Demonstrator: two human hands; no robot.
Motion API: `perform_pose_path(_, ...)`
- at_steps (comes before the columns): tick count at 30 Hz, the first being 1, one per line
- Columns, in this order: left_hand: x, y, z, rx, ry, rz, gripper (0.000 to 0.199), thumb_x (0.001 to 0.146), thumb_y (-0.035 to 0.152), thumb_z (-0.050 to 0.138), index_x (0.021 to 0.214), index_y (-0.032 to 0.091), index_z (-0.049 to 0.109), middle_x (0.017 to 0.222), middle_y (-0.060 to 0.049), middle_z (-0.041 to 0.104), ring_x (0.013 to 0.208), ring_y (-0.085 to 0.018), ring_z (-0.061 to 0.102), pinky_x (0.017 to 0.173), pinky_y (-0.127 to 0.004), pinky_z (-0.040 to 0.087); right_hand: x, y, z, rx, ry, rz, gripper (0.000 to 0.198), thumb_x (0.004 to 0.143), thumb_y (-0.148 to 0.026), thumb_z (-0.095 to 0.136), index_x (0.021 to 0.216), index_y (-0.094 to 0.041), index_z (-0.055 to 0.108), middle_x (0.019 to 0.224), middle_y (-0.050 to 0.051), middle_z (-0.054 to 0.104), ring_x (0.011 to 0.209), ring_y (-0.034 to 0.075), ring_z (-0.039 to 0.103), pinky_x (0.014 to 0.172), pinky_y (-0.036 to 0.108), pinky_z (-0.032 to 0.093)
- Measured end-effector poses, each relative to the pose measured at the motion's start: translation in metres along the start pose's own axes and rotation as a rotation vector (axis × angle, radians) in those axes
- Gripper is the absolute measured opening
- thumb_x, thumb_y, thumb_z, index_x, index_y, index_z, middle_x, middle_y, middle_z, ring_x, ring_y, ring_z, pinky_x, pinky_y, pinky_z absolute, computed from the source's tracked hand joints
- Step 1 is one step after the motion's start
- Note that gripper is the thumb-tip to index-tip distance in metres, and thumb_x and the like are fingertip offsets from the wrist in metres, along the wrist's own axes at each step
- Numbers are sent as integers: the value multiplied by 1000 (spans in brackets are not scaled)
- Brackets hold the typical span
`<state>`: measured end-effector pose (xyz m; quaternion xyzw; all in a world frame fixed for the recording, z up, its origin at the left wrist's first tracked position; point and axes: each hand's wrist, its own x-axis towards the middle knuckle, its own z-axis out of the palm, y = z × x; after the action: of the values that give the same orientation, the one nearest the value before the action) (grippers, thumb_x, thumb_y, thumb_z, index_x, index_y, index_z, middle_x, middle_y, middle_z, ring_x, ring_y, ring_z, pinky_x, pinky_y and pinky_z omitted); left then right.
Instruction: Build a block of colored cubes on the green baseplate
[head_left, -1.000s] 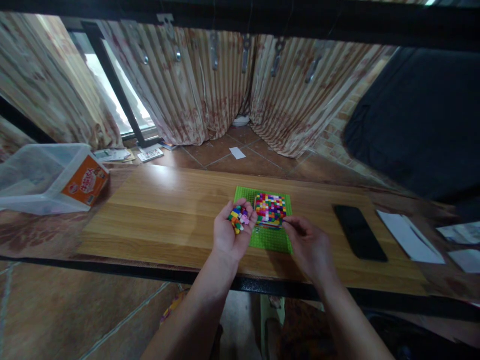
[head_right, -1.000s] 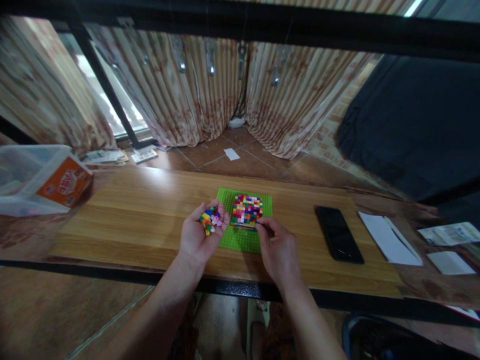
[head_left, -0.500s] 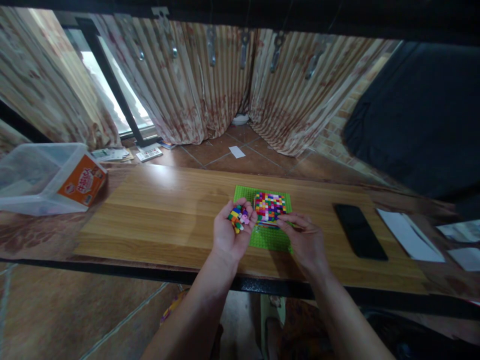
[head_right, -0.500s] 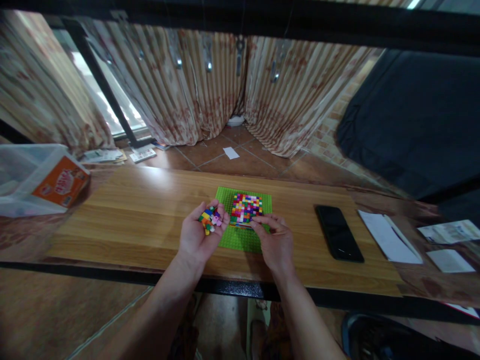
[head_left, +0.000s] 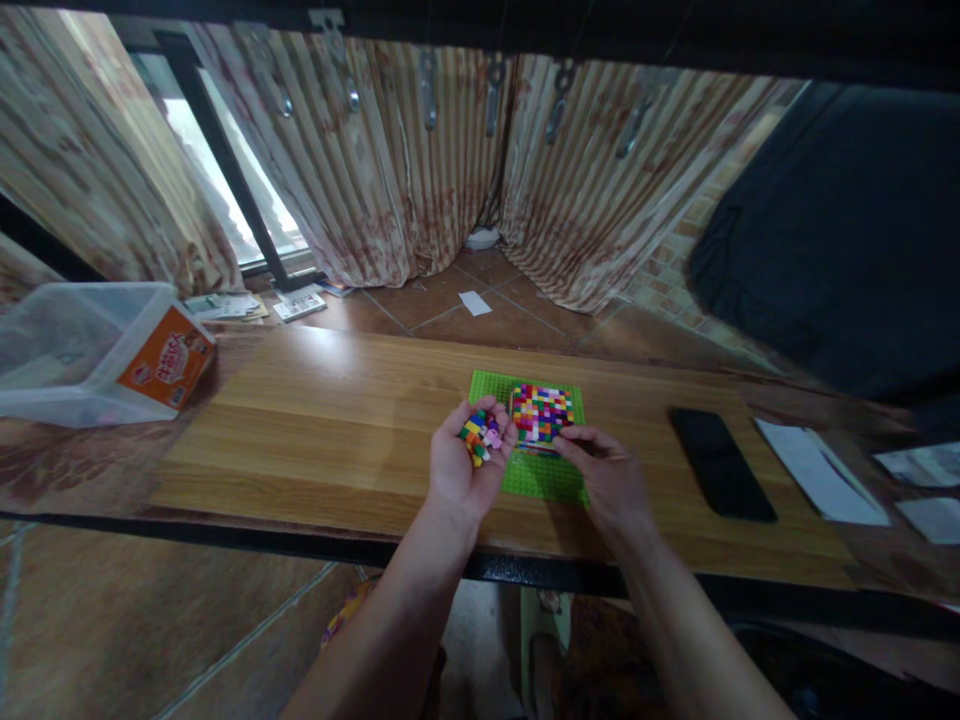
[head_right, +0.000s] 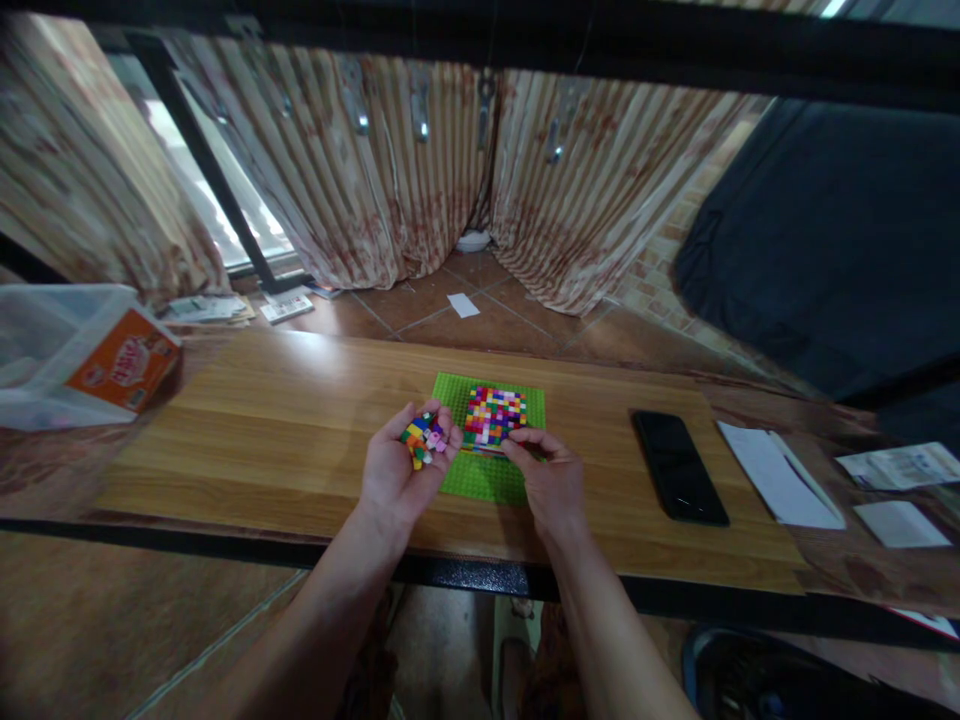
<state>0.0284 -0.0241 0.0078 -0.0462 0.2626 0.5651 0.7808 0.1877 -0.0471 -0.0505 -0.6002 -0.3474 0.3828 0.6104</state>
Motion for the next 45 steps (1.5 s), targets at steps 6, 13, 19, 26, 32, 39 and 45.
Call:
perform_pose_path(6,-2,-2,1,-7,9,-14,29,89,22,47,72,9,66,71,-8,62,62,-11,59,66,-25,53,-2,-5,6,94,15,58,24,50,-29,85,64,-21,68,63,-5,65,63,12,57,66,28,43)
perform_pose_path(13,-4,-4,2,-11,-8,-20,29,90,24,47,74,9,66,73,-9,63,65,-12,62,68,-26,54,-2,-1,6,10,11,-4,24,55,-34,82,65,-20,65,66,-3,63,65,15,57,69,31,45)
perform_pose_path(19,-2,-7,1,-25,-40,-28,28,89,24,47,75,10,66,76,-10,66,73,-15,65,76,-30,55,-20,-24,5,-371,31,-374,15,74,-37,71,79,-22,72,96,5,64,93,22,60,84,38,46)
perform_pose_path(26,-3,-10,1,71,-88,-76,33,90,29,44,76,10,67,82,-11,69,77,-16,66,73,-26,52,-43,-50,26,-542,-352,-611,23,90,-27,55,109,-29,68,107,5,62,103,20,59,91,36,48)
perform_pose_path(32,-4,-12,2,75,-92,-84,33,91,24,42,75,10,67,80,-11,68,77,-16,65,70,-24,51,-40,-45,30,-636,-373,-628,21,90,-21,55,106,-24,68,103,6,63,100,21,60,90,37,48)
perform_pose_path(39,-2,-14,1,40,-91,-65,31,89,22,44,74,9,67,76,-10,67,74,-15,64,72,-25,51,-44,-48,28,-572,-336,-598,10,88,-25,58,90,-25,68,94,3,67,91,19,63,81,34,50)
perform_pose_path(45,-1,-12,-1,32,-26,-28,27,86,24,47,68,12,63,65,-6,63,60,-13,60,64,-24,49,-61,-53,34,-478,-389,-599,10,88,-26,57,89,-26,67,91,3,67,88,18,63,78,33,51)
